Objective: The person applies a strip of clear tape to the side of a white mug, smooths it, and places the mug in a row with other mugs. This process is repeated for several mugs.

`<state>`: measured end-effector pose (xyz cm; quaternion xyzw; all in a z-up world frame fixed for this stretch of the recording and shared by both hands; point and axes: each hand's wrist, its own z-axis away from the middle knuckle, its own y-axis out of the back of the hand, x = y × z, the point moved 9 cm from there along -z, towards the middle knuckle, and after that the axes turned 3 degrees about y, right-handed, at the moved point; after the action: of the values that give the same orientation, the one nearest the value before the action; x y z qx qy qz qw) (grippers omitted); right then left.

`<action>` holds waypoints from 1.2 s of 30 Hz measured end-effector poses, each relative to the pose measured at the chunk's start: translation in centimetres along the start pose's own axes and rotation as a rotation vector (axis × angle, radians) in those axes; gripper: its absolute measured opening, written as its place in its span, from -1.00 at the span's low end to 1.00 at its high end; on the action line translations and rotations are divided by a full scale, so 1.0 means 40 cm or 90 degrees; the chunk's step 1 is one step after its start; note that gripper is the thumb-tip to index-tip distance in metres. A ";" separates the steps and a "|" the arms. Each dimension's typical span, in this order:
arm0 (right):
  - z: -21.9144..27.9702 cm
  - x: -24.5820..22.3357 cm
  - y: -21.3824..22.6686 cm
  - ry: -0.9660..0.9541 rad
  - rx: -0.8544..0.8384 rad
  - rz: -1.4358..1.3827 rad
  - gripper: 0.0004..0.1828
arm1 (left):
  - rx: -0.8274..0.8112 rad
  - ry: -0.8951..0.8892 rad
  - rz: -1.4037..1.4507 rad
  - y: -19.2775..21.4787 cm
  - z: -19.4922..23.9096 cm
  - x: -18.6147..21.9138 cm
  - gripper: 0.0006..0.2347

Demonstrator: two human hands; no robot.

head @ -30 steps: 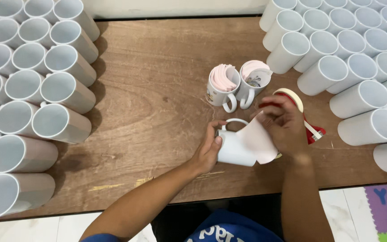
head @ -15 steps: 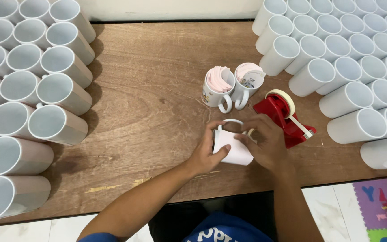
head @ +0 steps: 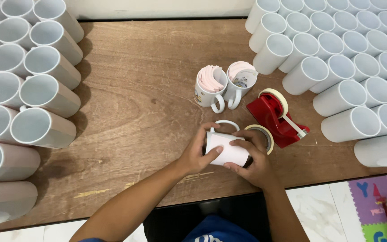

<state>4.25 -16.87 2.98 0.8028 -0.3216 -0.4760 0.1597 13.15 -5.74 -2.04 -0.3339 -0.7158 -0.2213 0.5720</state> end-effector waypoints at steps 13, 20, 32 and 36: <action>0.023 0.027 -0.008 0.037 0.001 -0.061 -0.46 | 0.012 -0.123 -0.344 0.083 -0.026 0.058 -0.54; 0.032 0.041 -0.025 0.016 -0.005 -0.094 -0.45 | -0.164 -0.138 -0.247 0.042 -0.002 0.125 -0.48; 0.030 0.044 -0.025 0.016 0.010 -0.095 -0.43 | -0.162 -0.143 -0.250 0.044 -0.006 0.129 -0.53; 0.035 0.052 -0.027 0.027 0.010 -0.104 -0.40 | -0.162 -0.160 -0.270 0.041 -0.004 0.136 -0.50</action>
<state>4.14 -17.39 0.29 0.8373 -0.2555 -0.4679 0.1209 13.81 -3.52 3.14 -0.2706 -0.8013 -0.3812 0.3734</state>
